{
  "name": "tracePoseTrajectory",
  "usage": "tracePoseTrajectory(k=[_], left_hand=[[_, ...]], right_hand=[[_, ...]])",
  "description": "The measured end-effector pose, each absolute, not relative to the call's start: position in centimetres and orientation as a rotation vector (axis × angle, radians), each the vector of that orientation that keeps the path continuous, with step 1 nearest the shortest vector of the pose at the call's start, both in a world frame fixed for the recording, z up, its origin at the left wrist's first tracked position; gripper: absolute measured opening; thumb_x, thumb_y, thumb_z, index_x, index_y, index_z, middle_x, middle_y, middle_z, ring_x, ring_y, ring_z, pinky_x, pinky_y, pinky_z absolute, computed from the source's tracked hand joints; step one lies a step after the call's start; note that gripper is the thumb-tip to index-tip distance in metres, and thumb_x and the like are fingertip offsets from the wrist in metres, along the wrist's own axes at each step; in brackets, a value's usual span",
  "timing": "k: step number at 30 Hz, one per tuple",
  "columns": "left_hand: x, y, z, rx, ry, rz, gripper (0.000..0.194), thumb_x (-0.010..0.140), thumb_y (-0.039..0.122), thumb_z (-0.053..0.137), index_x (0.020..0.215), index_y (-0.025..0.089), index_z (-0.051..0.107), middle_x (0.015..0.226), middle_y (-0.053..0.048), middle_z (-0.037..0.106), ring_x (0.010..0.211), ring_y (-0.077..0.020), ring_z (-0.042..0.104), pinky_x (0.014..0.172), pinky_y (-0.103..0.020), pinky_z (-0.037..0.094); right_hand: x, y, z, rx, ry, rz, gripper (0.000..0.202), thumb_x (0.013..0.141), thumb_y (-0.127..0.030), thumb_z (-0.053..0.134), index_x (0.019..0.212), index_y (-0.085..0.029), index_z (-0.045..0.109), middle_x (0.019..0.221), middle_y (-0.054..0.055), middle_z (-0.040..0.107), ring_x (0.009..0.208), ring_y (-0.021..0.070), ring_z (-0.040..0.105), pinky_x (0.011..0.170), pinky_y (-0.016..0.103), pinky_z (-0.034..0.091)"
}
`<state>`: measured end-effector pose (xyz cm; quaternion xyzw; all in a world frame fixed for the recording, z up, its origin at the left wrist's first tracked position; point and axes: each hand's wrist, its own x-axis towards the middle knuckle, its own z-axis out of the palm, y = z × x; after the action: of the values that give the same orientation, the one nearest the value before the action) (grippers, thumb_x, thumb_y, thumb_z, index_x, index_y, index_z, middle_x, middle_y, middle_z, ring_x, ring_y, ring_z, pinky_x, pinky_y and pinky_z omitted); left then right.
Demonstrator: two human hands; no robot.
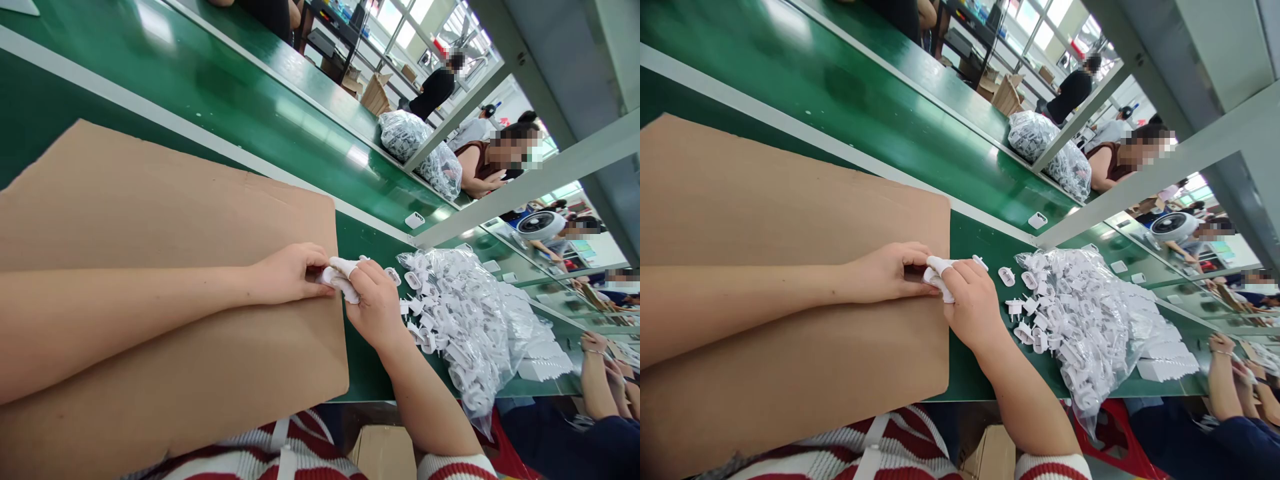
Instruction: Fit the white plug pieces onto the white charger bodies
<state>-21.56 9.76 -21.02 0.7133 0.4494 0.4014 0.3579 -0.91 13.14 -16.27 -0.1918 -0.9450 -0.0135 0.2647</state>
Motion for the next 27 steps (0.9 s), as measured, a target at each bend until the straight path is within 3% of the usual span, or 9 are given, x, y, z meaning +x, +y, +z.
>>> tracePoseTrajectory(k=[6,11,14,17,19,21,23,27], left_hand=[[-21.4,9.7,-21.3,1.826,1.209,1.051,0.029,0.088,0.048,0.071,0.078,0.02,0.069,0.08,-0.001,0.06,0.078,-0.0199,0.058,0.066,-0.031,0.044],[-21.4,9.8,-22.0,1.792,1.235,1.097,0.035,0.085,0.055,0.073,0.083,0.021,0.07,0.084,-0.003,0.066,0.086,-0.0233,0.062,0.072,-0.033,0.049],[-20.8,9.6,-21.7,1.779,1.232,1.139,0.035,0.084,0.056,0.075,0.087,0.021,0.071,0.088,-0.004,0.07,0.088,-0.0246,0.065,0.078,-0.035,0.053],[-20.5,9.6,-21.0,1.701,1.202,1.093,0.03,0.082,0.052,0.076,0.091,0.023,0.072,0.095,-0.006,0.073,0.09,-0.0256,0.069,0.082,-0.039,0.058],[-20.8,10.3,-20.5,1.681,1.208,1.003,0.032,0.079,0.052,0.077,0.095,0.024,0.073,0.095,-0.006,0.076,0.088,-0.0267,0.072,0.08,-0.04,0.061],[-21.8,11.7,-20.0,1.71,1.262,0.924,0.037,0.077,0.053,0.078,0.102,0.026,0.075,0.093,-0.005,0.078,0.086,-0.0277,0.073,0.078,-0.041,0.062],[-23.4,13.8,-19.5,1.717,1.385,0.916,0.042,0.076,0.054,0.077,0.107,0.025,0.075,0.095,-0.005,0.079,0.087,-0.0282,0.073,0.08,-0.042,0.061],[-27.6,19.2,-19.1,1.601,1.758,1.037,0.052,0.077,0.056,0.072,0.114,0.02,0.071,0.107,-0.009,0.078,0.098,-0.0299,0.073,0.09,-0.04,0.058]], right_hand=[[-1.4,13.0,-16.5,-0.636,-2.568,-0.156,0.019,0.094,-0.008,0.052,0.096,-0.021,0.067,0.08,0.005,0.068,0.075,0.0205,0.057,0.068,0.032,0.043],[-1.6,13.1,-17.2,-0.783,-2.528,-0.046,0.019,0.09,-0.011,0.055,0.098,-0.022,0.069,0.085,0.005,0.071,0.078,0.0205,0.061,0.068,0.03,0.045],[-1.3,13.2,-17.9,-0.82,-2.478,0.047,0.024,0.091,-0.013,0.056,0.109,-0.021,0.07,0.088,0.006,0.073,0.082,0.0217,0.065,0.07,0.03,0.049],[-0.7,13.5,-18.4,-0.795,-2.399,0.177,0.035,0.094,-0.019,0.059,0.128,-0.02,0.064,0.111,0.01,0.074,0.093,0.0237,0.07,0.077,0.032,0.055],[-0.1,14.0,-18.5,-0.801,-2.365,0.212,0.052,0.093,-0.022,0.063,0.144,-0.02,0.054,0.135,0.016,0.066,0.11,0.0269,0.069,0.087,0.038,0.058],[0.8,14.8,-18.5,-0.873,-2.399,0.172,0.063,0.091,-0.017,0.062,0.152,-0.02,0.046,0.14,0.018,0.062,0.12,0.0305,0.064,0.097,0.045,0.057],[1.7,15.5,-18.5,-1.002,-2.494,0.099,0.066,0.086,-0.005,0.057,0.151,-0.017,0.048,0.134,0.018,0.065,0.123,0.0335,0.061,0.102,0.051,0.054],[2.9,16.7,-18.7,-1.243,-2.661,0.079,0.07,0.077,0.009,0.051,0.141,-0.018,0.058,0.126,0.016,0.069,0.114,0.0319,0.062,0.089,0.042,0.056]])
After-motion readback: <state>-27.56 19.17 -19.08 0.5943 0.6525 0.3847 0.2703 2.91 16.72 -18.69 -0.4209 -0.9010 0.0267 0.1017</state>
